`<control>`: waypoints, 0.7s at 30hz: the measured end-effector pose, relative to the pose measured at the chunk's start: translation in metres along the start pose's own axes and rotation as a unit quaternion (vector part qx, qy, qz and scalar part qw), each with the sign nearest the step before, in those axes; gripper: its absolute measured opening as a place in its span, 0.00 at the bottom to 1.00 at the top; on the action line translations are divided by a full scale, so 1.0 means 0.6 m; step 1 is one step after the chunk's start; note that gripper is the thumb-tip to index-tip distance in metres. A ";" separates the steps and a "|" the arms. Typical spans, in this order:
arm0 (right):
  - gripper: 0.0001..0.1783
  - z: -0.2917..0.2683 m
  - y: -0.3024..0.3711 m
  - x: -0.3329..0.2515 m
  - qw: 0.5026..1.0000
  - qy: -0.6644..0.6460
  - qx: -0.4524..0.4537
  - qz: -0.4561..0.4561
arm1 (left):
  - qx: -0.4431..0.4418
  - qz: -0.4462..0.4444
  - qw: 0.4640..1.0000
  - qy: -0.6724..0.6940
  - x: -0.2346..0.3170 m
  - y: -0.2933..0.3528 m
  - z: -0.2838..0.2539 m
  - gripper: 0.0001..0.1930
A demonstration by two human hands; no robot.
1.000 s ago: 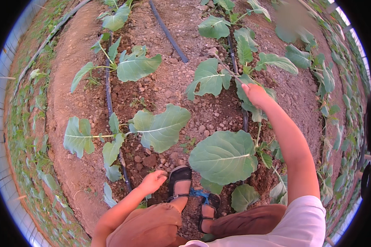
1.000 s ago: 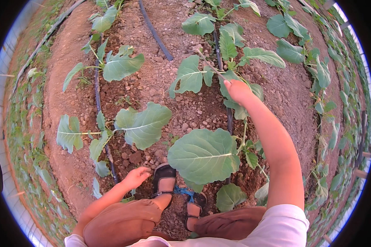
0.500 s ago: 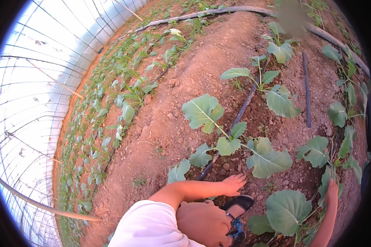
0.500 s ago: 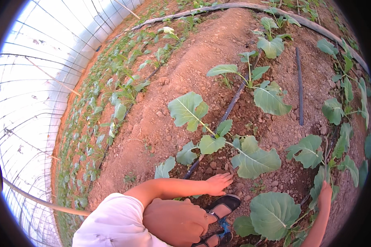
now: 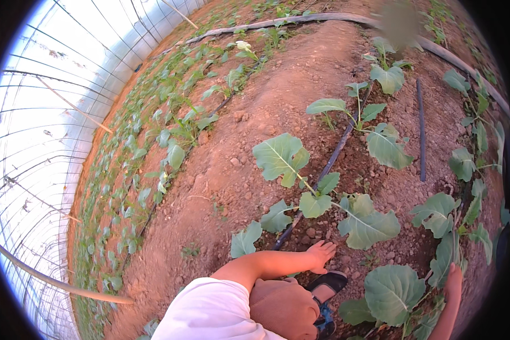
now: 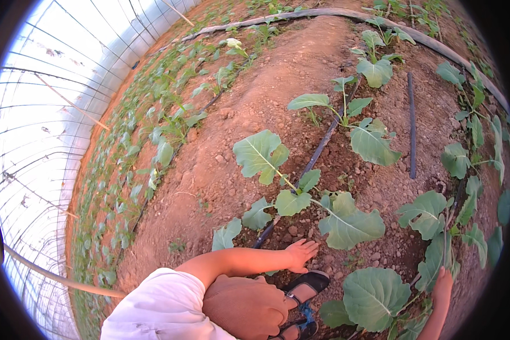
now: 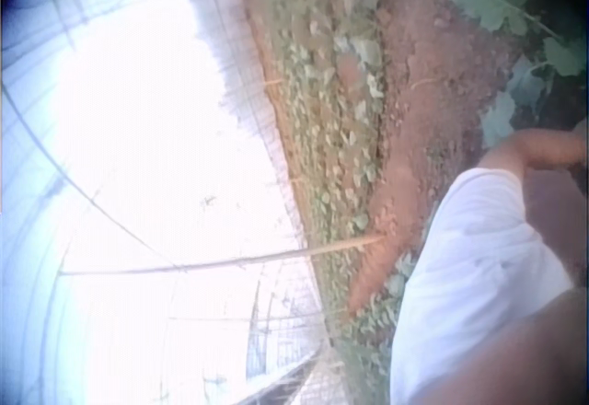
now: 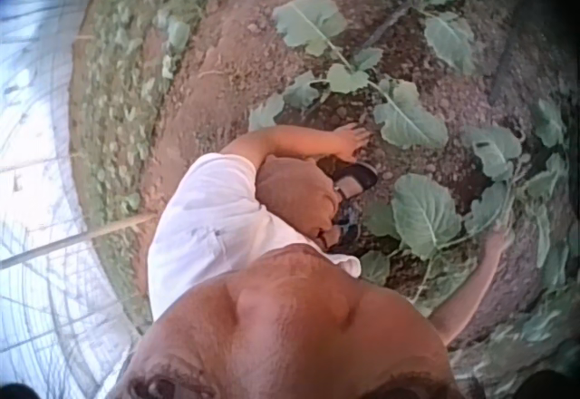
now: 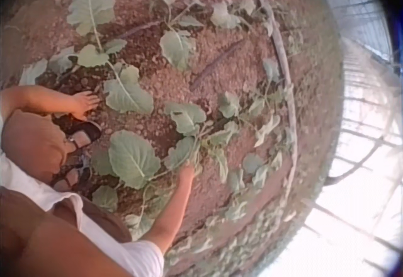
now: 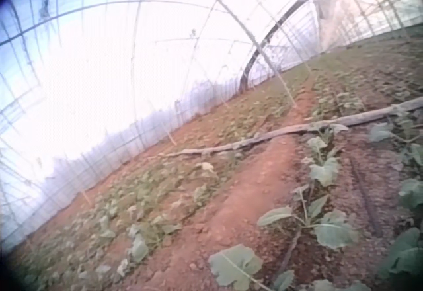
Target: The person uses a small hand hoe to loosen soil and remove weeds from around rows of young leafy plants in a garden bed. They move along the row, clearing debris and pulling weeds by hand.
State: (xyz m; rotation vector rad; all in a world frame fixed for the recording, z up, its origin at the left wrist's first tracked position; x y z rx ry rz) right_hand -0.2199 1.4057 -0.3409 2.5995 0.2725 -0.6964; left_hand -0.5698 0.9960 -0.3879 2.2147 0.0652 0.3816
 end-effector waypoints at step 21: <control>0.18 0.039 0.035 -0.147 0.987 0.113 0.052 -0.106 | 0.006 -0.003 1.000 -0.023 -0.003 0.007 0.012 0.46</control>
Point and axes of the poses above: each hand's wrist, its own y-axis away from the middle knuckle, its own z-axis out of the palm, x = y × z, the point moved 5 cm from there along -y, towards the middle knuckle, and after that the axes turned 5 degrees about z, right-handed, at the moved point
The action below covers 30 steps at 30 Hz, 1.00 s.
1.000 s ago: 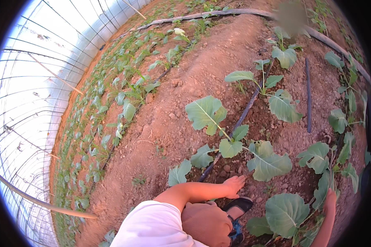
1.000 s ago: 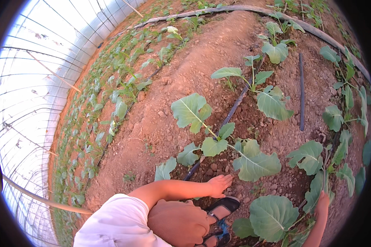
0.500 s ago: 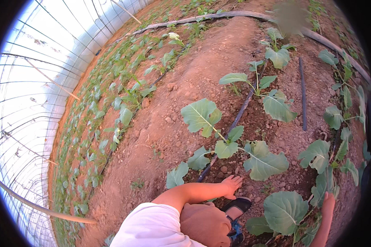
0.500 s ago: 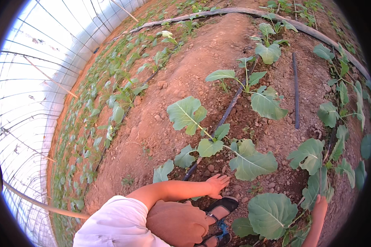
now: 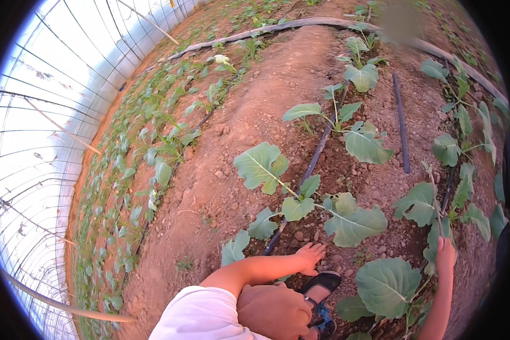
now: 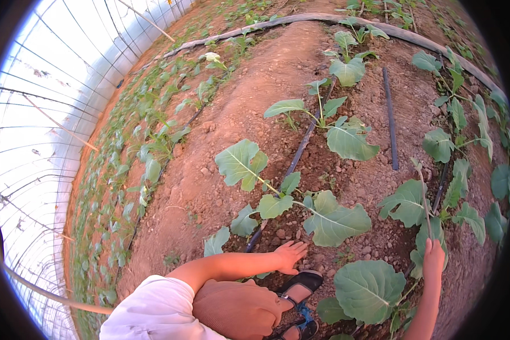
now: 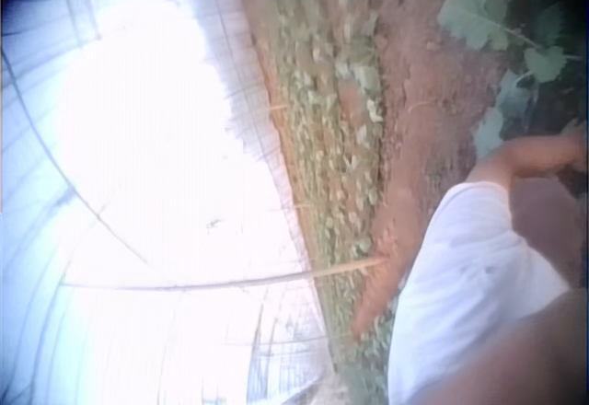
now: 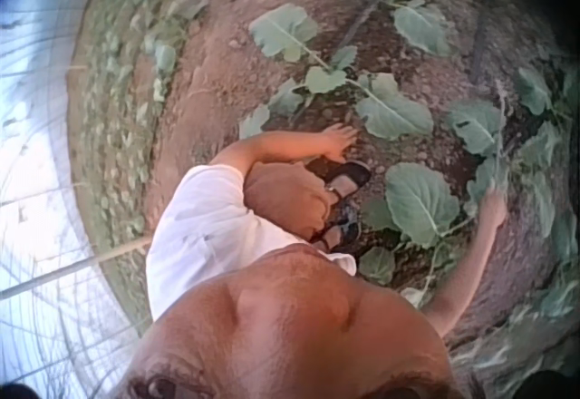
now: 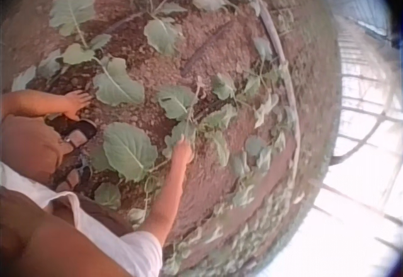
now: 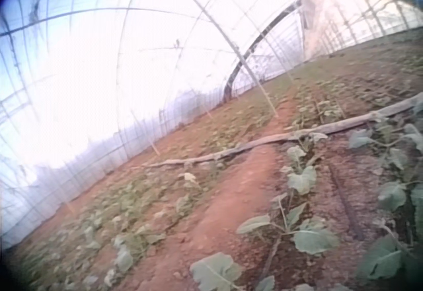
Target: The person uses a small hand hoe to loosen soil and remove weeds from around rows of young leafy plants in a garden bed. They move along the row, clearing debris and pulling weeds by hand.
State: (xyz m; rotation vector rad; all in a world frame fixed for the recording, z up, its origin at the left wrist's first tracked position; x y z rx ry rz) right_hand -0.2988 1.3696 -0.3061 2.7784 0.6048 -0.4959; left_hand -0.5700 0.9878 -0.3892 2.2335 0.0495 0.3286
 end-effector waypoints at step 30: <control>0.26 0.059 -0.214 -0.043 0.984 -0.013 -0.002 0.180 | -0.008 0.017 0.999 -0.034 -0.006 -0.006 -0.013 0.46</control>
Point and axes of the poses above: each hand's wrist, its own y-axis away from the middle knuckle, its own z-axis out of the palm, x = y × z, the point moved 5 cm from there along -y, towards the middle knuckle, and after that the axes turned 5 degrees about z, right-handed, at the moved point
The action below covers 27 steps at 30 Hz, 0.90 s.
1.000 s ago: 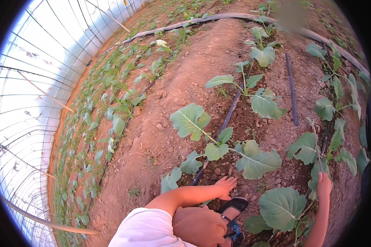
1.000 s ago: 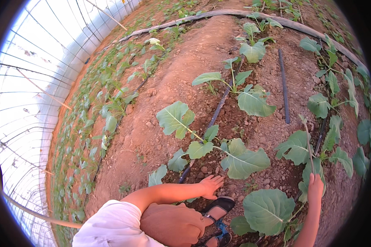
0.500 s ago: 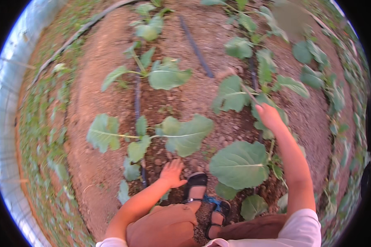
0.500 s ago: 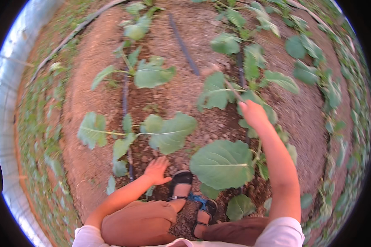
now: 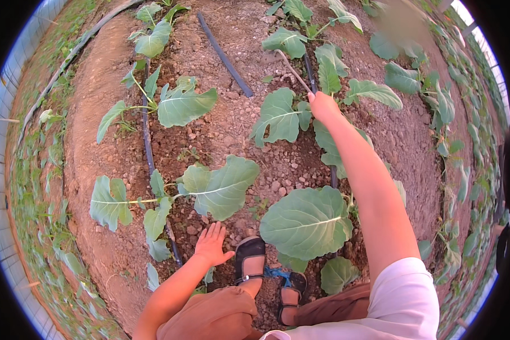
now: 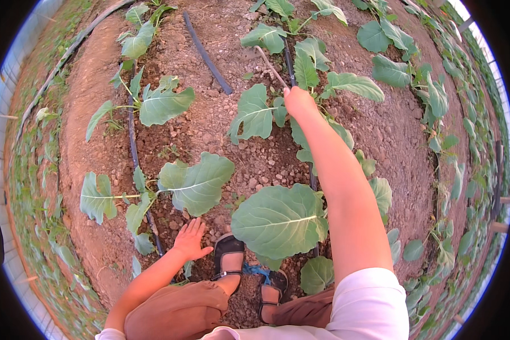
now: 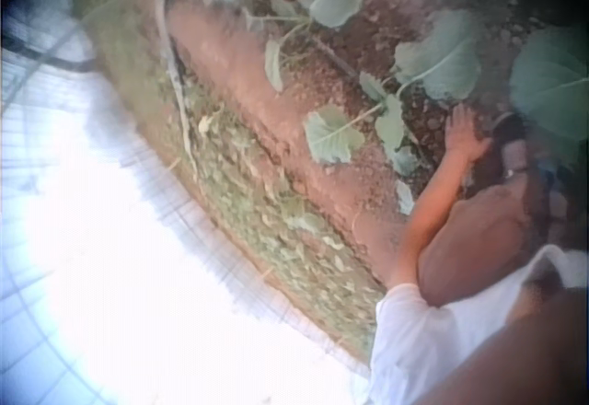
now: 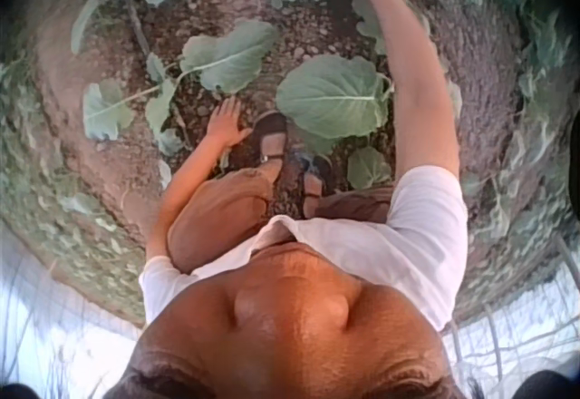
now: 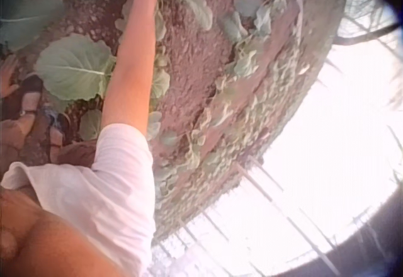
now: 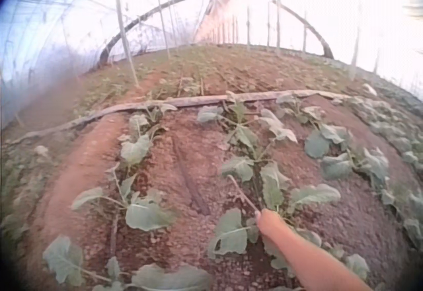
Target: The person uses a small hand hoe to loosen soil and remove weeds from around rows of young leafy plants in a garden bed. They move along the row, clearing debris and pulling weeds by hand.
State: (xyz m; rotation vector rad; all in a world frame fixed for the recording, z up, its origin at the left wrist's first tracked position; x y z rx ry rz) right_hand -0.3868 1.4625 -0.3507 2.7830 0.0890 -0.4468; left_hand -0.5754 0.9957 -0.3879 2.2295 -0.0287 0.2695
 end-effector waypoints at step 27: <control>0.22 -0.130 0.191 0.030 0.998 -0.003 -0.057 0.016 | -0.012 -0.002 1.000 -0.009 -0.001 -0.005 0.005 0.47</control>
Point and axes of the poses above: each hand's wrist, its own y-axis away from the middle knuckle, its own z-axis out of the palm, x = y × z, the point moved 5 cm from there along -y, towards the middle knuckle, and after that the axes turned 5 degrees about z, right-handed, at the moved point
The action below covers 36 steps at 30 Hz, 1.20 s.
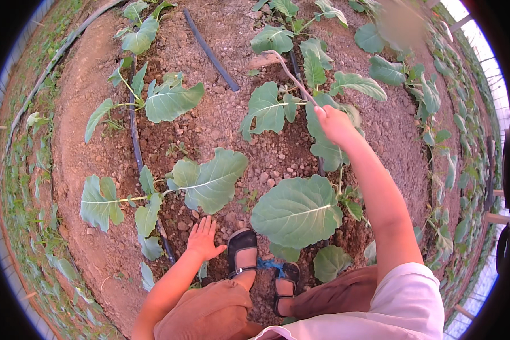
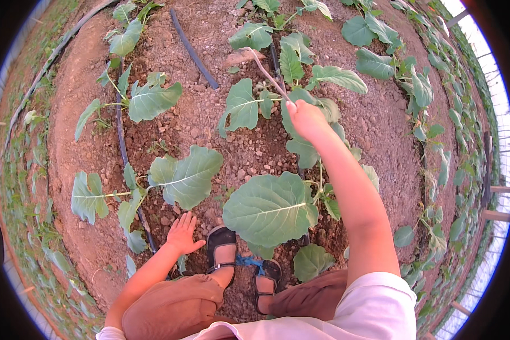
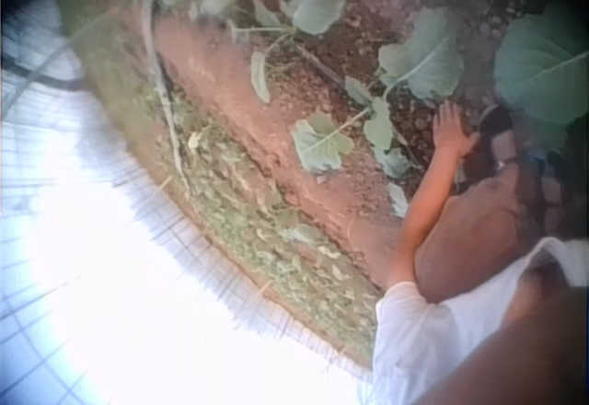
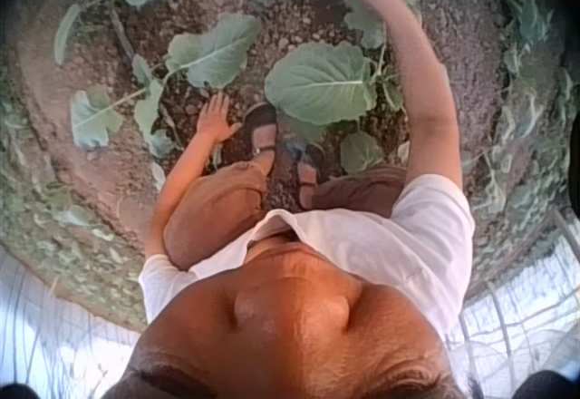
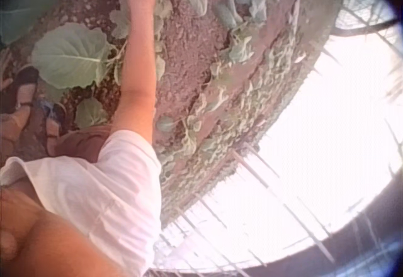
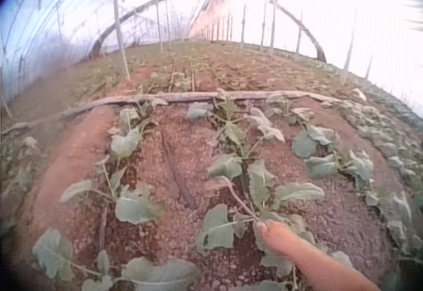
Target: The person uses a small hand hoe to loosen soil and remove weeds from around rows of young leafy plants in a garden bed. They move along the row, clearing debris and pulling weeds by hand.
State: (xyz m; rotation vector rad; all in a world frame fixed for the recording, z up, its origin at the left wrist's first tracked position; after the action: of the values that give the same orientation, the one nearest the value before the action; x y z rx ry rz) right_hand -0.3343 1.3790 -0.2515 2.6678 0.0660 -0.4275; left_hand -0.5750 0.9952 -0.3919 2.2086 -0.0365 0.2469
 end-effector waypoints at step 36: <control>0.12 0.001 0.062 0.012 0.993 0.016 0.064 -0.101 | -0.006 -0.004 1.000 0.000 -0.004 -0.002 0.009 0.49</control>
State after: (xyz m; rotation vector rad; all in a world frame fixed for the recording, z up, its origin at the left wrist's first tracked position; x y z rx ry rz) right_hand -0.3236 1.3450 -0.2388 2.8063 0.3315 -0.4676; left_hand -0.5764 0.9917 -0.3966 2.1970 -0.0284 0.2418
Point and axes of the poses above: each hand's wrist, its own y-axis away from the middle knuckle, its own z-axis out of the palm, x = y × z, the point moved 5 cm from there along -y, towards the middle knuckle, and after that the axes turned 5 degrees about z, right-handed, at the moved point
